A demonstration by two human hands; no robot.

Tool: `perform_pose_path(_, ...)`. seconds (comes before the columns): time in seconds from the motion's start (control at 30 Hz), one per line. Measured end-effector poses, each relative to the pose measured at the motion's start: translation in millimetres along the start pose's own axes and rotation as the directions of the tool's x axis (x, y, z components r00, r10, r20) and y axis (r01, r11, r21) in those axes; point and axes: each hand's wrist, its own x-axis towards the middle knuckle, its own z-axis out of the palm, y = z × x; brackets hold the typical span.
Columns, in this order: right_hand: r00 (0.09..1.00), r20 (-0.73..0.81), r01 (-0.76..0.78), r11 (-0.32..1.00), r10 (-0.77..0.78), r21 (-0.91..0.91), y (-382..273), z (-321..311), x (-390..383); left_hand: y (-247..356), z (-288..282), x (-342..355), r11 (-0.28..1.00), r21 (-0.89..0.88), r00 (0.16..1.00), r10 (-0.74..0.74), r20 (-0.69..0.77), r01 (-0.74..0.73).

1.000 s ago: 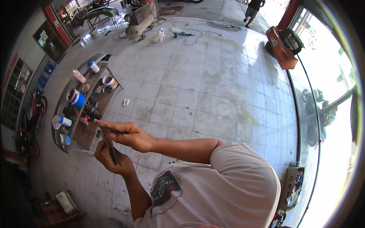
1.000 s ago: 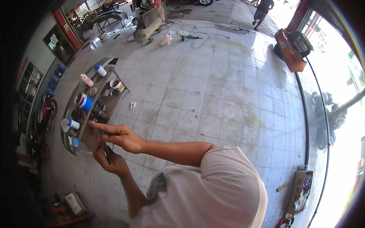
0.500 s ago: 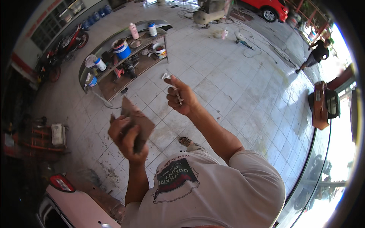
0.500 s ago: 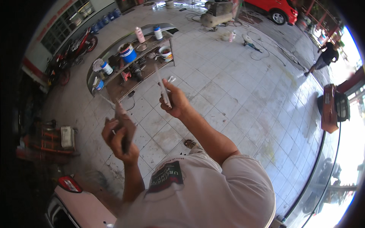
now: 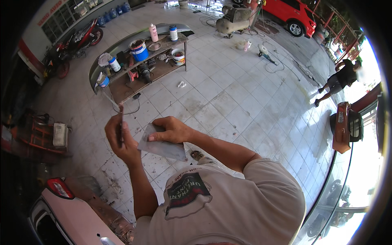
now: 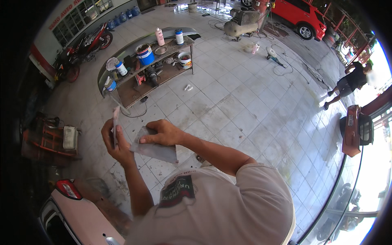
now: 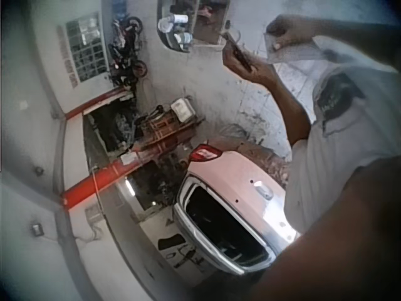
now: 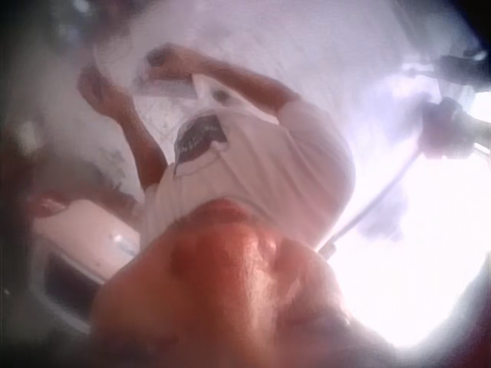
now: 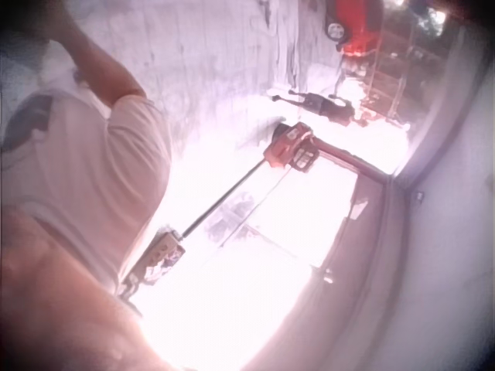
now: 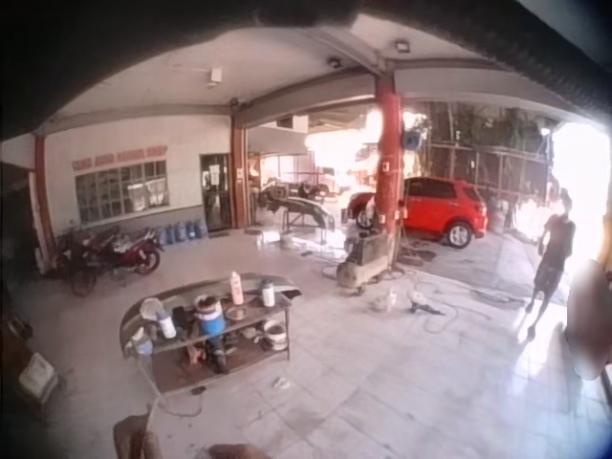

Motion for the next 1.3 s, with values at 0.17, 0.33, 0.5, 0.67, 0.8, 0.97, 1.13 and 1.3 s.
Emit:
perform_pose_path(0.17, 0.903, -0.229, -0.057, 0.63, 0.363, 0.775, 23, -54, 4, -27, -37, -15, 0.967, 0.064, 0.951, 0.227, 0.211, -0.245)
perform_pose_path(0.33, 0.866, -0.443, 0.058, 0.833, 0.231, 0.55, -11, -59, 23, 31, 1, -41, 0.901, -0.196, 0.767, 0.433, 0.473, -0.387)
perform_pose_path(0.5, 0.907, -0.395, 0.063, 0.883, 0.144, 0.466, 23, -38, 37, -12, -3, -11, 0.92, -0.062, 0.84, 0.379, 0.389, -0.386)
perform_pose_path(0.67, 0.904, -0.339, -0.015, 0.812, 0.26, 0.583, 42, -22, 44, -45, -24, -26, 0.955, 0.032, 0.868, 0.255, 0.426, -0.296)
perform_pose_path(0.8, 0.909, -0.217, -0.154, 0.771, 0.355, 0.618, 59, -16, 56, -54, -32, -38, 0.954, 0.137, 0.878, 0.184, 0.442, -0.268)
perform_pose_path(0.97, 0.919, -0.066, -0.269, 0.74, 0.389, 0.616, 39, -2, 61, -98, -51, -51, 0.916, 0.386, 0.939, -0.032, 0.343, -0.11)
perform_pose_path(1.13, 0.931, -0.022, -0.275, 0.74, 0.364, 0.614, 31, 20, 53, -130, -82, -50, 0.838, -0.251, 0.857, -0.512, -0.054, 0.484)
perform_pose_path(1.3, 0.975, -0.017, -0.145, 0.693, 0.221, 0.706, 28, 45, 68, -72, -57, -29, 0.494, -0.819, 0.886, -0.462, 0.038, 0.292)
